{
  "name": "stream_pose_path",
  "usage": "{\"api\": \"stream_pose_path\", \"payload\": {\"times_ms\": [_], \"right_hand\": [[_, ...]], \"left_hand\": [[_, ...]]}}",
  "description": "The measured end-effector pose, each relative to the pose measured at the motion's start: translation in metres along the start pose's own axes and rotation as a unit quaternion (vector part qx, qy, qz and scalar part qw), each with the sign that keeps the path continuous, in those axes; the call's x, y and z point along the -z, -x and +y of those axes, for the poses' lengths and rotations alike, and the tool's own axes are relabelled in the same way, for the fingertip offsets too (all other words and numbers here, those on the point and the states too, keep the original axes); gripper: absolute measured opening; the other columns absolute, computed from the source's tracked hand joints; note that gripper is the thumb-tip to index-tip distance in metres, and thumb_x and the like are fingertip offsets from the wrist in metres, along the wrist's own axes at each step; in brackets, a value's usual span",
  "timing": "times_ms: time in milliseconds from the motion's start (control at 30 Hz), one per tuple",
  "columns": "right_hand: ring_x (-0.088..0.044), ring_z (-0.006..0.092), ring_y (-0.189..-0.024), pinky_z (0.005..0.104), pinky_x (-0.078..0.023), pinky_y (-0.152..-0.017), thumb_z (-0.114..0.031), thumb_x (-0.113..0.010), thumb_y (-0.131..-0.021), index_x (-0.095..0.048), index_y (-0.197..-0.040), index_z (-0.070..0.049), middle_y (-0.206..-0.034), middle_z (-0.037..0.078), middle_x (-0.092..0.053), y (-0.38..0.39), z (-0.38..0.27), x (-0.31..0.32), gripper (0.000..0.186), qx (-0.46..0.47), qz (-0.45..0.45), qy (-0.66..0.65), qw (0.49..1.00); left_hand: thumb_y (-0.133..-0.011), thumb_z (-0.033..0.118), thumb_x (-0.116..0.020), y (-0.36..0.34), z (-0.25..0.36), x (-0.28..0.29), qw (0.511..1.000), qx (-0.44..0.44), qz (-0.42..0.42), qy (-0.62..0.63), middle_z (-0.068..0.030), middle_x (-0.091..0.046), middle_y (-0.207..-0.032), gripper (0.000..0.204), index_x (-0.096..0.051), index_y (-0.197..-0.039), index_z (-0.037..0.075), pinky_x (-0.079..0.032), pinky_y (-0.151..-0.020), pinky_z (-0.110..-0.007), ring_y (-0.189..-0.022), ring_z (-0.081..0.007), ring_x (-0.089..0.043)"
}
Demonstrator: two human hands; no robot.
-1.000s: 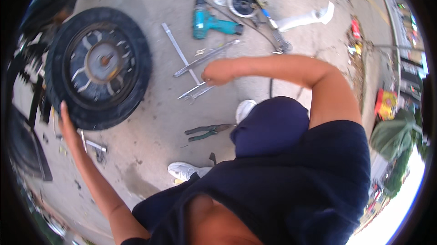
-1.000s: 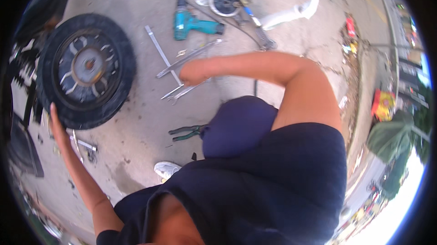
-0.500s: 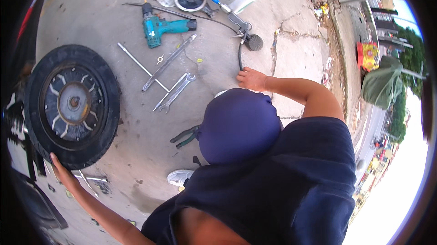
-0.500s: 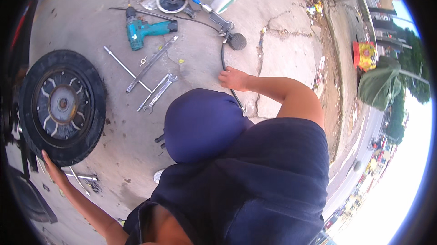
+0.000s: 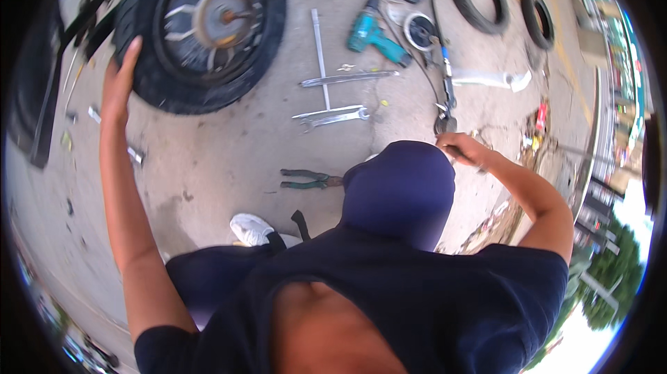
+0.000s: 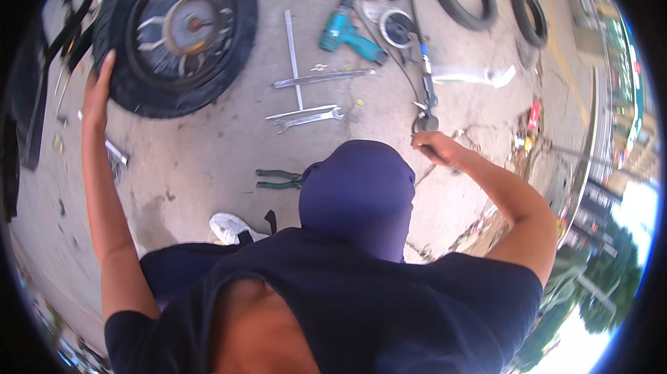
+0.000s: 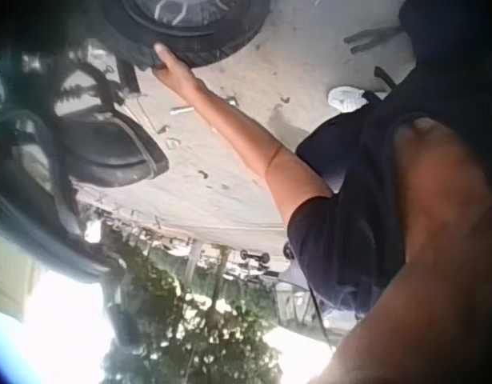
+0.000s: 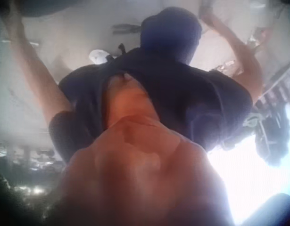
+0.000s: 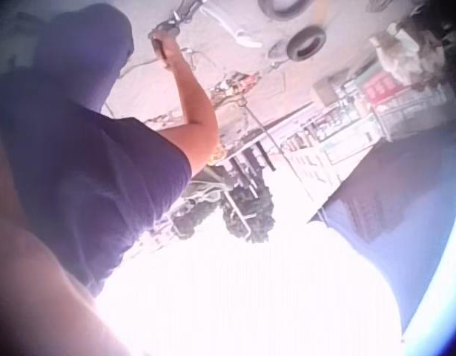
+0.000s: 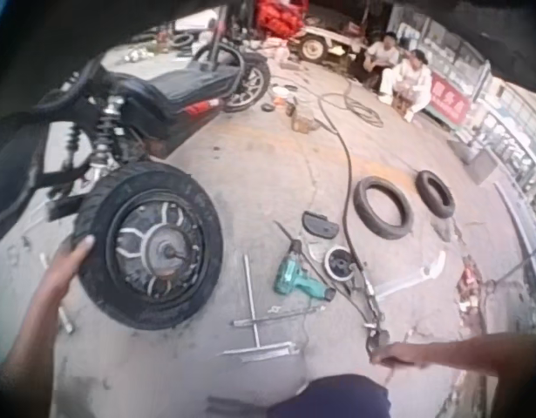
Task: The person uses a tire lever to pry a motorcycle tire off its rim. They repeatedly insert the lever between the tire bead and rim, rotate the wheel, and work around the circumference to loosen the tire. The tire remains attached to the rim by the end of the clip.
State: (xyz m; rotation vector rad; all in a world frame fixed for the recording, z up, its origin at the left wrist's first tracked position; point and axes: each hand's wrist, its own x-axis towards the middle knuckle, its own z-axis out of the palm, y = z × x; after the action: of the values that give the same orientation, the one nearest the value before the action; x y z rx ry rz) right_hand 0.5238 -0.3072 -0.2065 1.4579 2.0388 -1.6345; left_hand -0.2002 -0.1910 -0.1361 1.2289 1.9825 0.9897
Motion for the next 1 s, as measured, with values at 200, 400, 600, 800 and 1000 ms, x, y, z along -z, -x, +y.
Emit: {"api": "stream_pose_path", "payload": {"times_ms": [200,400,600,800,1000], "right_hand": [[-0.061,0.0162,-0.091,0.0302,-0.047,-0.086,-0.013,-0.053,-0.096,-0.048,-0.116,-0.001,-0.087,0.007,-0.064,-0.053,-0.173,0.049,0.024,-0.008,0.042,-0.081,0.996],[-0.062,0.0132,-0.076,0.0283,-0.05,-0.067,-0.029,-0.044,-0.102,-0.048,-0.101,-0.002,-0.078,0.008,-0.063,-0.168,-0.272,0.01,0.027,-0.016,-0.05,0.049,0.997],[-0.065,0.0322,-0.072,0.0421,-0.049,-0.068,-0.041,-0.041,-0.099,-0.054,-0.097,0.001,-0.074,0.017,-0.065,-0.233,-0.225,-0.066,0.044,-0.019,-0.048,0.25,0.967],[-0.061,0.0433,-0.08,0.0503,-0.048,-0.073,-0.027,-0.056,-0.089,-0.055,-0.094,0.0,-0.082,0.023,-0.064,-0.279,-0.218,-0.12,0.028,0.127,0.055,0.261,0.956],[-0.061,0.041,-0.083,0.0494,-0.047,-0.069,-0.02,-0.062,-0.084,-0.054,-0.096,-0.004,-0.085,0.021,-0.064,-0.314,-0.239,-0.135,0.021,0.186,0.219,0.233,0.929]], "left_hand": [[-0.078,0.065,-0.064,0.004,-0.011,0.013,1.0,0.001,-0.019,0.009,-0.0198,-0.056,-0.127,0.091,-0.048,-0.131,-0.008,-0.036,-0.103,-0.032,-0.118,-0.0255,-0.054],[-0.076,0.065,-0.065,-0.004,-0.02,0.014,0.998,-0.045,-0.049,-0.004,-0.0199,-0.059,-0.121,0.093,-0.049,-0.131,-0.008,-0.043,-0.097,-0.032,-0.11,-0.0261,-0.06],[-0.088,0.038,-0.063,0.011,0.014,-0.013,0.982,-0.131,-0.036,0.13,-0.0144,-0.063,-0.118,0.057,-0.054,-0.126,-0.003,-0.046,-0.094,-0.034,-0.108,-0.0207,-0.059],[-0.087,0.042,-0.064,0.031,0.04,0.003,0.995,-0.056,-0.036,0.076,-0.0152,-0.063,-0.118,0.061,-0.055,-0.126,-0.004,-0.047,-0.093,-0.034,-0.107,-0.022,-0.06],[-0.085,0.047,-0.065,0.015,0.019,-0.001,0.995,-0.048,-0.047,0.071,-0.0156,-0.059,-0.126,0.07,-0.05,-0.132,-0.002,-0.042,-0.1,-0.034,-0.116,-0.0229,-0.055]]}}
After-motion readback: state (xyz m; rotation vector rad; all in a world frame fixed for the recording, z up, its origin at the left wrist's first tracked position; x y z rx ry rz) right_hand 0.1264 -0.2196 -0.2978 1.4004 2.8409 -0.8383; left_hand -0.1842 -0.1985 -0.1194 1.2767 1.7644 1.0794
